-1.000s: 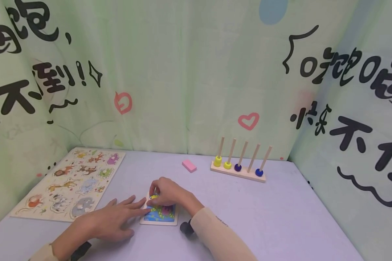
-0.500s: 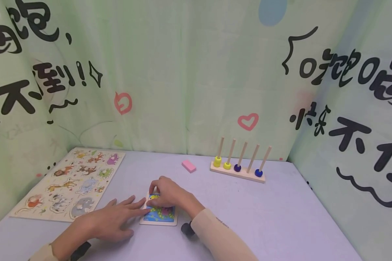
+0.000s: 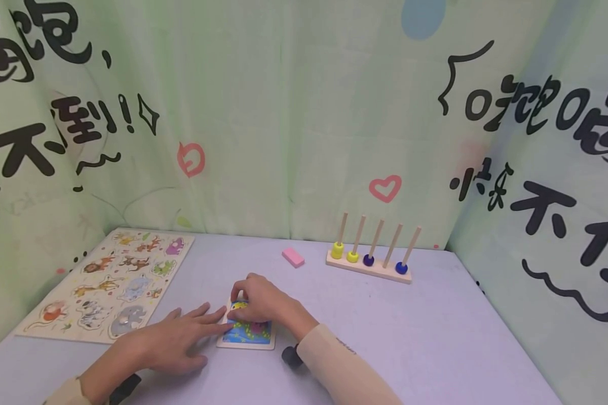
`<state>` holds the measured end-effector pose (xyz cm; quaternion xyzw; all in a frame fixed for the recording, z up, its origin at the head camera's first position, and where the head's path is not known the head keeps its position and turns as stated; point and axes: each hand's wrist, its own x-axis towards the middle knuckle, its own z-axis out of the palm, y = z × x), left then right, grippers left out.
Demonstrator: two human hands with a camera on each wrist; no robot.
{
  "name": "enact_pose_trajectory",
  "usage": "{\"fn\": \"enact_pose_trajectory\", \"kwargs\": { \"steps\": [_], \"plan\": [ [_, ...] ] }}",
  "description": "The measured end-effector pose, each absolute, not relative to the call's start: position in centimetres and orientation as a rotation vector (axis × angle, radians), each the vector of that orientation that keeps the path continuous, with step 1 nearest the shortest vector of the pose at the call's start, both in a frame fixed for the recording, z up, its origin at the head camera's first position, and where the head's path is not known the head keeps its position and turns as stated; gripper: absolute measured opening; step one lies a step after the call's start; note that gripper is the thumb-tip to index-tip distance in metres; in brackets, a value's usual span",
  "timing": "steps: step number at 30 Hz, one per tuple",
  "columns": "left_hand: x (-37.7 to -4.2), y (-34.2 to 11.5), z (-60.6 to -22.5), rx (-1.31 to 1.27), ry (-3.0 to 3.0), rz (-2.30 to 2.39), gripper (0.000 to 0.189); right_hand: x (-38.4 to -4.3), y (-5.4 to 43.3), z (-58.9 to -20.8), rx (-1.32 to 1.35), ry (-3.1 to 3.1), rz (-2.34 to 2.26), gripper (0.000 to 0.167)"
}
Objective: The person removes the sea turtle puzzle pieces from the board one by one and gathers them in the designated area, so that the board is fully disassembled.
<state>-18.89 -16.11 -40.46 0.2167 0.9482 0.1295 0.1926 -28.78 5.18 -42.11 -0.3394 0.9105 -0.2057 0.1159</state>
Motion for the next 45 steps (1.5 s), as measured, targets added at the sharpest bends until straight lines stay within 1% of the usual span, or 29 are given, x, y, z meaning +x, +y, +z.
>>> {"fn": "enact_pose_trajectory", "kwargs": {
  "steps": [11, 33, 45],
  "plan": [
    [-19.15, -16.71, -40.59, 0.674, 2.629, 0.4, 0.071, -28.7, 5.29, -42.01, -1.006, 2.654, -0.607, 0.024],
    [-19.1, -16.55, -40.19, 0.641, 2.615, 0.405, 0.074, -28.73, 5.19, -41.79, -1.027, 2.647, -0.594, 0.024],
    [-19.03, -16.34, -40.25, 0.638, 2.623, 0.387, 0.074, -29.21, 4.82, -42.06, -1.06, 2.626, -0.634, 0.02]
  ]
}}
